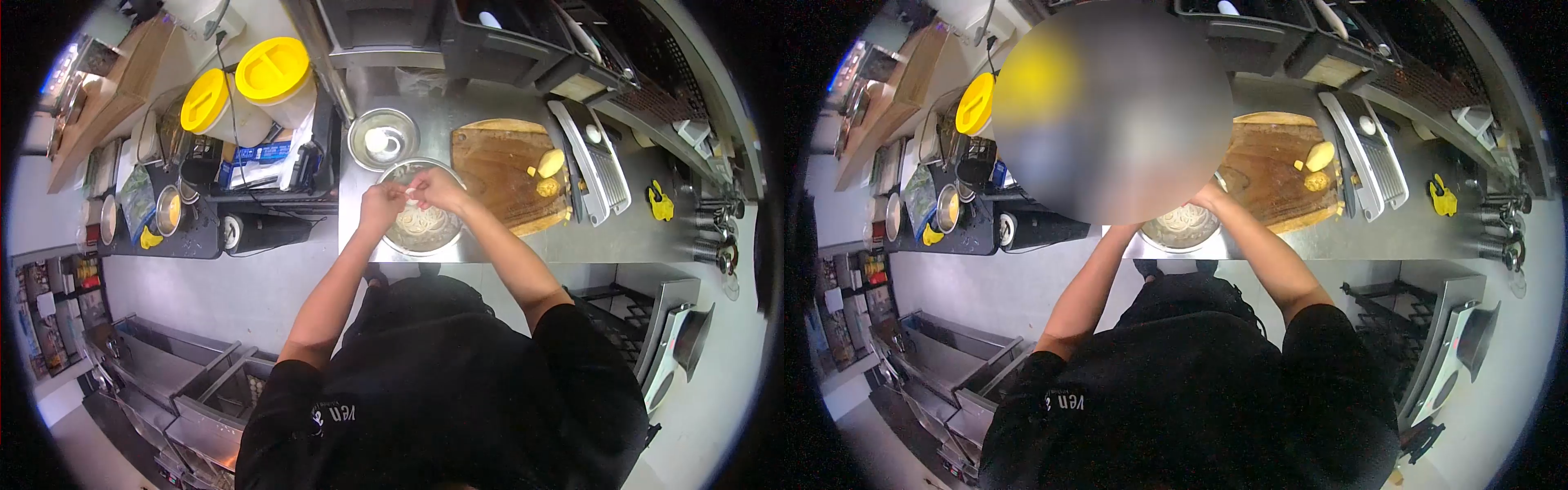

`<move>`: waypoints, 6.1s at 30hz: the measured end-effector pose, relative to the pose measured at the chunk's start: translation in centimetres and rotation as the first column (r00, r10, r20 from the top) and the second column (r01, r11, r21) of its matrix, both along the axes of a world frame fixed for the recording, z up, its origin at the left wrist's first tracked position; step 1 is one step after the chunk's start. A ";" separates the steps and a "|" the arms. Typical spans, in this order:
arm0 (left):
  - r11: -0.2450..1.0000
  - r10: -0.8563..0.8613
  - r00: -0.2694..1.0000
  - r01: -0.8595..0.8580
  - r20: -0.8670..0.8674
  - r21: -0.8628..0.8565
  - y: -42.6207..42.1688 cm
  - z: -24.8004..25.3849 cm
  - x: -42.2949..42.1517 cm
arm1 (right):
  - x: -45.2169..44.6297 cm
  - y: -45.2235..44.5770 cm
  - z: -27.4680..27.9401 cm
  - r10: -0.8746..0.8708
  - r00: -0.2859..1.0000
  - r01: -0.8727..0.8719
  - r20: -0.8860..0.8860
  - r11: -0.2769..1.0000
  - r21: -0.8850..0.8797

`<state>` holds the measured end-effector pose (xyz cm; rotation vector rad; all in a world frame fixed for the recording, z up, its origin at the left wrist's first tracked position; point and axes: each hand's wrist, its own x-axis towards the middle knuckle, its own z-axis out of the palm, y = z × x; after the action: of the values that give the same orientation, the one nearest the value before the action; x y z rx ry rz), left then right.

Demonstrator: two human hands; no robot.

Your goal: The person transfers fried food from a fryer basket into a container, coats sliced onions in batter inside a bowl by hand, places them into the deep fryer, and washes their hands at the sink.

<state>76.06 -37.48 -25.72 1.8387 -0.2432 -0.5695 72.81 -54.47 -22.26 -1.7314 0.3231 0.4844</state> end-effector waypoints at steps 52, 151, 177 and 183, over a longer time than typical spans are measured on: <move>0.877 0.475 0.880 -0.475 -0.021 -0.067 39.6 5.9 -7.2 | 0.0 37.8 6.2 0.783 0.449 -0.260 0.430 0.575 -0.775; 0.939 0.310 0.942 -0.325 0.131 0.112 16.9 17.7 -15.4 | -13.8 -7.5 22.5 -0.567 0.337 0.513 0.752 0.780 0.358; 0.247 0.968 0.248 -0.968 0.022 0.039 90.0 6.7 8.3 | 39.0 88.4 6.7 0.615 0.400 -0.331 0.680 0.788 -0.518; 0.356 0.932 0.358 -0.933 0.055 0.047 101.2 -1.1 19.7 | 48.3 101.7 1.4 0.581 0.391 -0.121 0.714 0.801 -0.586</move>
<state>95.77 63.73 -26.78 1.6971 0.8449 0.2919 121.13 47.21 -20.90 -2.2787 -0.8143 -0.2847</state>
